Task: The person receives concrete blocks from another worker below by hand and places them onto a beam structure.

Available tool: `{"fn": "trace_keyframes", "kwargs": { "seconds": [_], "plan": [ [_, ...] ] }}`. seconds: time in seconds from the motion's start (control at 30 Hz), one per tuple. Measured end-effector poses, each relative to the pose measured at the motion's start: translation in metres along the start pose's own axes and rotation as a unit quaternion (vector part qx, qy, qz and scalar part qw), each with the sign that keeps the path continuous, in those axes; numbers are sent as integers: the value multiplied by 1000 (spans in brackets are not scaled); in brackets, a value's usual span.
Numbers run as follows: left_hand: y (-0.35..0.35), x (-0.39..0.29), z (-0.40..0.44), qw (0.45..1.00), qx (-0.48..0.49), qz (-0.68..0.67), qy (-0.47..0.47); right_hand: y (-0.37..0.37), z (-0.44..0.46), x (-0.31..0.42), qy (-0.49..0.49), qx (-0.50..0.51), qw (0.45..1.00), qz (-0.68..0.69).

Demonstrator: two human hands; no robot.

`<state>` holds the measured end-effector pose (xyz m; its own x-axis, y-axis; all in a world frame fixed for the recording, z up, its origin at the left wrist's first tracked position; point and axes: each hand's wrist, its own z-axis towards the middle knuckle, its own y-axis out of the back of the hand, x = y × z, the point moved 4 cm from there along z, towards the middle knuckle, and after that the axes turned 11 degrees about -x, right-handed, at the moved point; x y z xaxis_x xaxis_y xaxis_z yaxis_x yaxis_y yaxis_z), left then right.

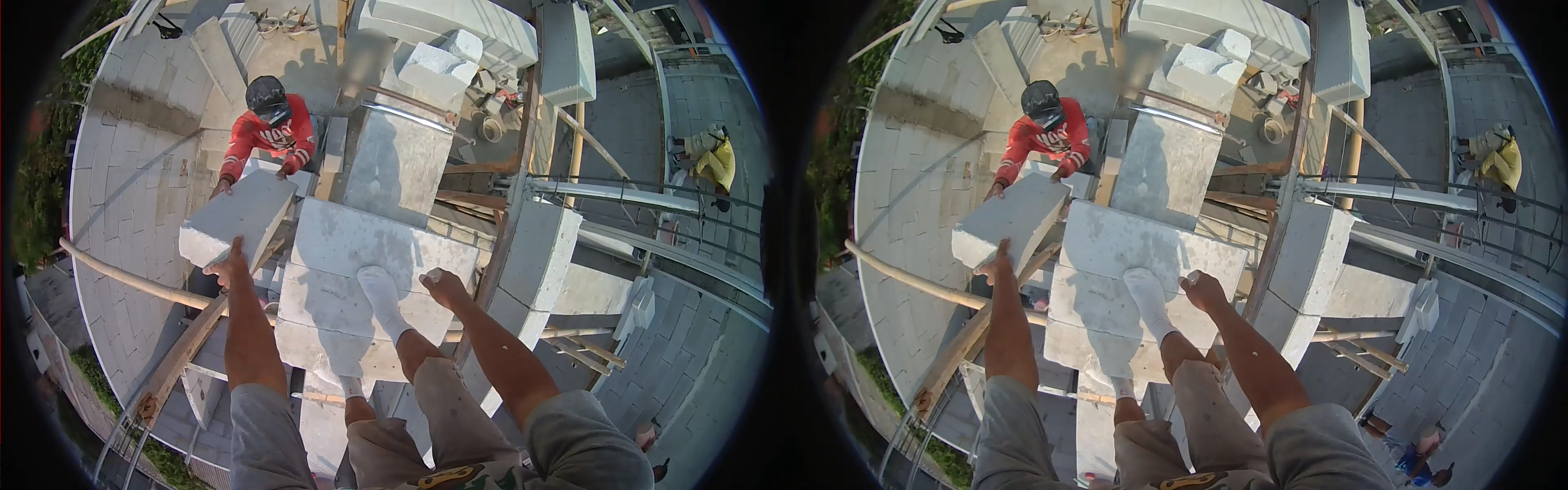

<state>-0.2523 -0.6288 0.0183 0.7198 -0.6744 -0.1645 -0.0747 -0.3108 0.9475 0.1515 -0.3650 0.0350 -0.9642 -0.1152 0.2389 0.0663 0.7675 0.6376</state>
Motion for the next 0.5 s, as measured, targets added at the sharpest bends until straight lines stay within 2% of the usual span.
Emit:
{"fn": "trace_keyframes", "kwargs": {
  "seconds": [0.23,0.37,0.47,0.5],
  "plan": [
    [83,-3,6,996,20,-53,74,5,-33,-20,0,-7,999,-47],
    [96,7,48,983,64,-164,45,2,-53,7,35,-8,998,-43],
    [117,18,69,983,108,-147,16,-6,-67,30,74,3,997,37],
    [122,21,76,983,118,-141,8,-3,-75,46,72,3,997,14]
  ]
}}
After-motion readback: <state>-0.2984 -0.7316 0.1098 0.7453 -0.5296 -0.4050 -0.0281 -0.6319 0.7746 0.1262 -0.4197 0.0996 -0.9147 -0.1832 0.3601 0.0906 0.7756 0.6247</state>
